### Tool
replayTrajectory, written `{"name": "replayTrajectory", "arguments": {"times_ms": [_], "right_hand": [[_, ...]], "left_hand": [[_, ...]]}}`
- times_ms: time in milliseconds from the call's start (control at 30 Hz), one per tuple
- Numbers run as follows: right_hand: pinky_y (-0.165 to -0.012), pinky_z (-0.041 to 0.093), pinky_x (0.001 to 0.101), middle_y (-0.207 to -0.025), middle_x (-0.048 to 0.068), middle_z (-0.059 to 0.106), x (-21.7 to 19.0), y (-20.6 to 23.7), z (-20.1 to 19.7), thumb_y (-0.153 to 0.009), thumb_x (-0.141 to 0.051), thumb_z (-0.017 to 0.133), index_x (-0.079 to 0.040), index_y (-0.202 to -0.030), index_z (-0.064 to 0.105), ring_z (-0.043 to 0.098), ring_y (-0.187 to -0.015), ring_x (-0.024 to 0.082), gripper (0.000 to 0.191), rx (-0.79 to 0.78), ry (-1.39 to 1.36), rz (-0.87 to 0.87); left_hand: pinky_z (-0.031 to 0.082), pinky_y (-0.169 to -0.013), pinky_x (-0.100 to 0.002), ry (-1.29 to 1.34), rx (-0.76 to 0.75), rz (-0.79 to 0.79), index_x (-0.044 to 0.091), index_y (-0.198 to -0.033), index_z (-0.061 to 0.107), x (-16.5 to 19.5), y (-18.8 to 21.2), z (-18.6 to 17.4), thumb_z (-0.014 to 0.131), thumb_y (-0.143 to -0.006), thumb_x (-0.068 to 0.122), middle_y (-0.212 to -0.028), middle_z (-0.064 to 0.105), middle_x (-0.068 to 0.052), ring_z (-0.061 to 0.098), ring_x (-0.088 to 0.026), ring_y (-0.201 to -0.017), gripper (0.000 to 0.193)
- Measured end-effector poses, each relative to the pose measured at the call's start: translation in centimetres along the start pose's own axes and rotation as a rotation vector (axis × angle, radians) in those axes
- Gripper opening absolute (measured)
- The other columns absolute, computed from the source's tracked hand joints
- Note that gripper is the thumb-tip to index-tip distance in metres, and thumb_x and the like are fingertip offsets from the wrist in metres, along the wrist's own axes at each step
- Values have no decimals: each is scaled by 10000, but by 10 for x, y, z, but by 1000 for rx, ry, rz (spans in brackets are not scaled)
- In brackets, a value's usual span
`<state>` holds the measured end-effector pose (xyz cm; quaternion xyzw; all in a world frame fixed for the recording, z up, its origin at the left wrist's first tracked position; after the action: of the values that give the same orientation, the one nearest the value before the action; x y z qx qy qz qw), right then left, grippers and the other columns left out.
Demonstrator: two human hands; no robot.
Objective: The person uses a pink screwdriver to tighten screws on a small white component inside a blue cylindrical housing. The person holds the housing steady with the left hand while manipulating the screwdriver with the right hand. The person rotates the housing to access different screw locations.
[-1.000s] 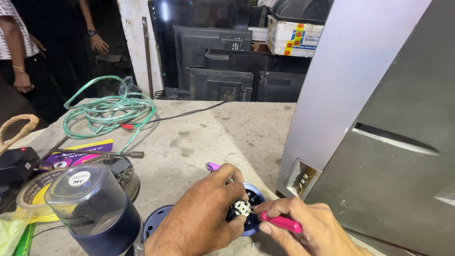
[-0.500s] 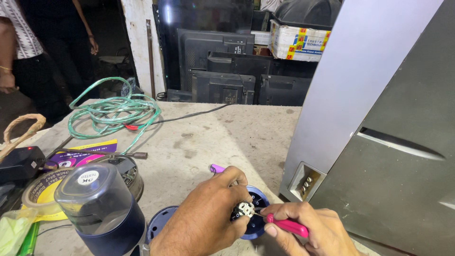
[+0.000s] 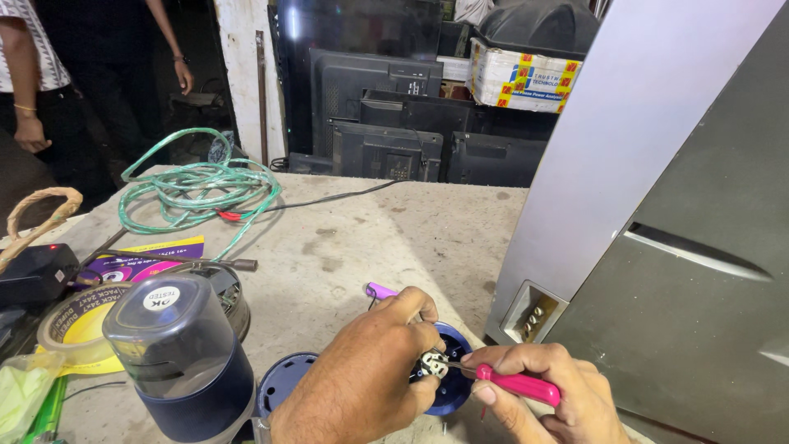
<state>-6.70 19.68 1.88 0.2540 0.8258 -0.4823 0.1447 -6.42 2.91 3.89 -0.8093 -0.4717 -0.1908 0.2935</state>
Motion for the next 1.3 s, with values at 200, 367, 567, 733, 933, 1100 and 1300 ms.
{"name": "replayTrajectory", "arguments": {"times_ms": [200, 367, 567, 733, 933, 1100, 1300], "right_hand": [[-710, 683, 301, -986, 180, 828, -1, -2, 8, -884, -110, 776, -62, -990, 547, 800, -841, 180, 257, -53, -4, -11], [-653, 658, 301, -970, 168, 818, 0, -5, 7, -868, -113, 774, -65, -990, 536, 787, -762, 161, 272, -83, 15, 26], [-665, 644, 303, -982, 149, 829, -1, -8, 7, -933, -120, 723, -79, -1062, 486, 786, -768, 148, 273, -91, -67, 50], [-662, 680, 320, -949, 171, 824, -3, -5, 3, -879, -114, 741, -69, -1030, 487, 793, -789, 181, 300, -54, 29, 41], [-592, 630, 291, -1009, 149, 787, 8, -3, 10, -932, -137, 759, -82, -1064, 495, 777, -681, 129, 300, -117, -65, 126], [-589, 630, 286, -990, 143, 810, -4, -9, 12, -946, -145, 722, -83, -1078, 439, 768, -725, 133, 319, -137, -15, 54], [-630, 631, 297, -1036, 141, 777, -22, -20, 13, -990, -128, 660, -69, -1114, 402, 769, -864, 194, 293, -213, -44, 0]], "left_hand": [[529, -894, -420, -35, 17, 56, 20, -905, 742, 2, 1, 2, 761, -687, 56, -1204, 609, -111, 652, -302, -1081, 221], [521, -902, -418, -31, 22, 78, 33, -921, 749, 4, 1, 2, 786, -680, 73, -1206, 610, -113, 638, -304, -1097, 248], [519, -904, -412, -20, 9, 68, 42, -925, 751, 5, 1, 2, 807, -684, 90, -1206, 608, -98, 636, -287, -1101, 253], [523, -897, -413, -11, -12, 32, 49, -950, 744, 3, 2, 3, 804, -710, 97, -1172, 606, -79, 637, -277, -1089, 251], [520, -906, -410, -41, -37, 17, 50, -948, 739, 3, 0, 5, 811, -702, 107, -1181, 590, -73, 625, -269, -1105, 262], [517, -919, -396, -31, -61, -18, 55, -922, 741, 1, -1, 8, 801, -718, 118, -1180, 591, -62, 627, -252, -1107, 222], [519, -913, -403, -26, -29, 26, 38, -881, 733, 3, 0, 6, 790, -718, 95, -1167, 600, -81, 630, -273, -1100, 181]]}}
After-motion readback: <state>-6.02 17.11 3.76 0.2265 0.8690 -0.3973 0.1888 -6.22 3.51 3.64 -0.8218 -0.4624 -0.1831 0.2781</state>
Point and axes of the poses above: each hand's wrist, its own y-axis away from the middle knuckle, its own z-axis out of the palm, x = y × z, the point moved 9 cm from there along -y, towards the middle knuckle
